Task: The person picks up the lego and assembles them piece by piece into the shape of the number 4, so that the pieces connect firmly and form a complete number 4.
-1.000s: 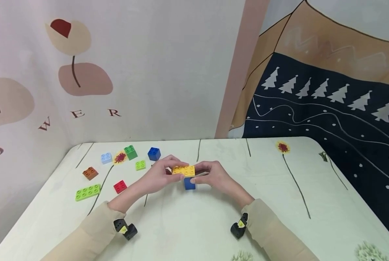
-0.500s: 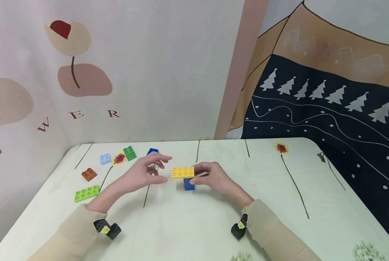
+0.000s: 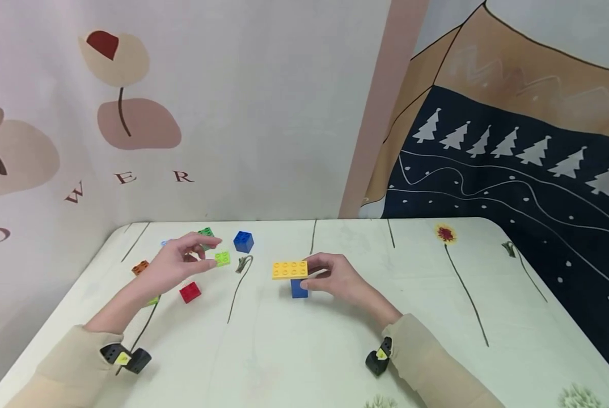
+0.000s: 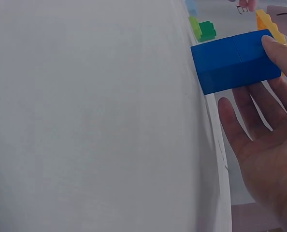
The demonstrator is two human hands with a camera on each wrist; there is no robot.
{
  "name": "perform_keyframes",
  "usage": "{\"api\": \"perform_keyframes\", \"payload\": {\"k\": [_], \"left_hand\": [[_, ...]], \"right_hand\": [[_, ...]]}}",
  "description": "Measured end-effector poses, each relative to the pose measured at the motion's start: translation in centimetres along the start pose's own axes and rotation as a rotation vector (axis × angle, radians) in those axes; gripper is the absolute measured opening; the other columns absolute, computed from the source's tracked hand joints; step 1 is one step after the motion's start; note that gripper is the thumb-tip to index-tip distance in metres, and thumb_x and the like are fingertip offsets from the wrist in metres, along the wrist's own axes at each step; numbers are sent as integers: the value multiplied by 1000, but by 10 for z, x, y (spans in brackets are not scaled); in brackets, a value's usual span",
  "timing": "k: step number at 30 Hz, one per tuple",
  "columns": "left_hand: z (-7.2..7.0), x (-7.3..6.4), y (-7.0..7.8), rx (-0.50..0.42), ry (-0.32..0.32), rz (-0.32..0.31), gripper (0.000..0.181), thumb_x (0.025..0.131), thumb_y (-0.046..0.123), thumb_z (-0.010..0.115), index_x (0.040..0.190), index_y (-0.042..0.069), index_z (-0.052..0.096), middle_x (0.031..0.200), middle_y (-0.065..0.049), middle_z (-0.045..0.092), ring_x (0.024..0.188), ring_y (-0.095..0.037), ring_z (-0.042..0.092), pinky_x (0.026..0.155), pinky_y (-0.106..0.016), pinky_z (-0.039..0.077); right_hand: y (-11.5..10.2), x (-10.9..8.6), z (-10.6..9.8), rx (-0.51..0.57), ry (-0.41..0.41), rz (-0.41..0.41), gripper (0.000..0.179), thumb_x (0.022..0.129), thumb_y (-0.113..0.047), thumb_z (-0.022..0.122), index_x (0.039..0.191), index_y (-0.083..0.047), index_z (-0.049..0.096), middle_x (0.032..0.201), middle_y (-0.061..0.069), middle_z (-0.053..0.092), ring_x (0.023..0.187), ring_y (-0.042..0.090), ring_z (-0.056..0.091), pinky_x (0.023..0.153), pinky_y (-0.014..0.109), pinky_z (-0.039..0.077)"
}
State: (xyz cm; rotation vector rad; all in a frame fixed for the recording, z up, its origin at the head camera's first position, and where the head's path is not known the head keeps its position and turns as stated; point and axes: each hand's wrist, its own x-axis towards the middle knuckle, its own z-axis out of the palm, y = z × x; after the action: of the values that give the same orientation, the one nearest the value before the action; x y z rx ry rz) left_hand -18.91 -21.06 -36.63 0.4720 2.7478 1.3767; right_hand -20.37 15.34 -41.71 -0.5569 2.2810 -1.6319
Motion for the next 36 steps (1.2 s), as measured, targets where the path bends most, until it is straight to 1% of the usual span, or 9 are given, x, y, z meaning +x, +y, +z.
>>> {"api": "perform_keyframes", "payload": {"k": [3,6,8,11,15,19,24,29,36], "left_hand": [[-11,-7,-9,-4,32,-55,41,95,13,75,134,7,65,115,-16,61,99,-28,55,75,-26,54],[-24,-17,-18,6,65,-79,42,95,14,75,135,4,63,119,-18,62,102,-28,56,76,-25,54],[-32,-25,-25,49,86,-89,42,95,15,75,134,2,63,122,-19,63,103,-28,56,77,-22,54],[-43,-38,-37,102,106,-120,42,95,16,76,132,0,64,118,-19,64,98,-27,55,73,-21,52],[-55,-54,-53,150,113,-179,44,94,18,77,131,-1,64,106,-15,62,93,-25,53,66,-23,50],[-66,-68,-68,167,106,-215,44,93,20,78,129,-1,66,110,-14,66,93,-21,54,62,-26,50],[-73,-78,-83,183,92,-259,44,91,23,80,127,0,68,113,-14,67,92,-17,53,61,-27,48],[-75,-84,-94,178,83,-266,47,88,19,83,126,-3,67,117,-16,69,91,-11,54,62,-27,49],[-75,-89,-101,222,99,-254,48,84,17,85,124,-3,69,114,-15,69,90,-18,50,61,-26,43]], "right_hand": [[1,0,0,0,-8,-12,45,89,-10,81,130,0,65,121,12,69,105,27,68,85,30,58],[1,0,0,1,-9,-25,48,89,-11,81,132,0,63,122,12,68,106,28,67,87,29,57],[1,0,-1,5,-7,-42,50,89,-10,81,134,1,62,123,14,67,107,28,66,88,28,57],[0,-1,-1,19,-2,-65,52,88,-8,81,134,3,61,124,16,66,108,29,66,89,28,56],[-2,-1,0,29,6,-86,51,88,-7,81,134,4,61,125,16,66,109,29,65,89,28,56],[-3,0,1,35,15,-90,51,87,-8,82,133,2,63,126,15,65,109,28,64,92,26,55],[-5,-2,0,53,36,-95,48,87,-5,81,131,3,64,124,15,66,106,29,65,91,25,55],[-3,-1,0,53,35,-115,43,89,-4,78,129,5,64,120,16,67,104,28,65,89,25,56],[-5,1,3,18,37,-88,38,92,-10,77,128,0,67,118,11,68,103,26,64,87,25,56]]}}
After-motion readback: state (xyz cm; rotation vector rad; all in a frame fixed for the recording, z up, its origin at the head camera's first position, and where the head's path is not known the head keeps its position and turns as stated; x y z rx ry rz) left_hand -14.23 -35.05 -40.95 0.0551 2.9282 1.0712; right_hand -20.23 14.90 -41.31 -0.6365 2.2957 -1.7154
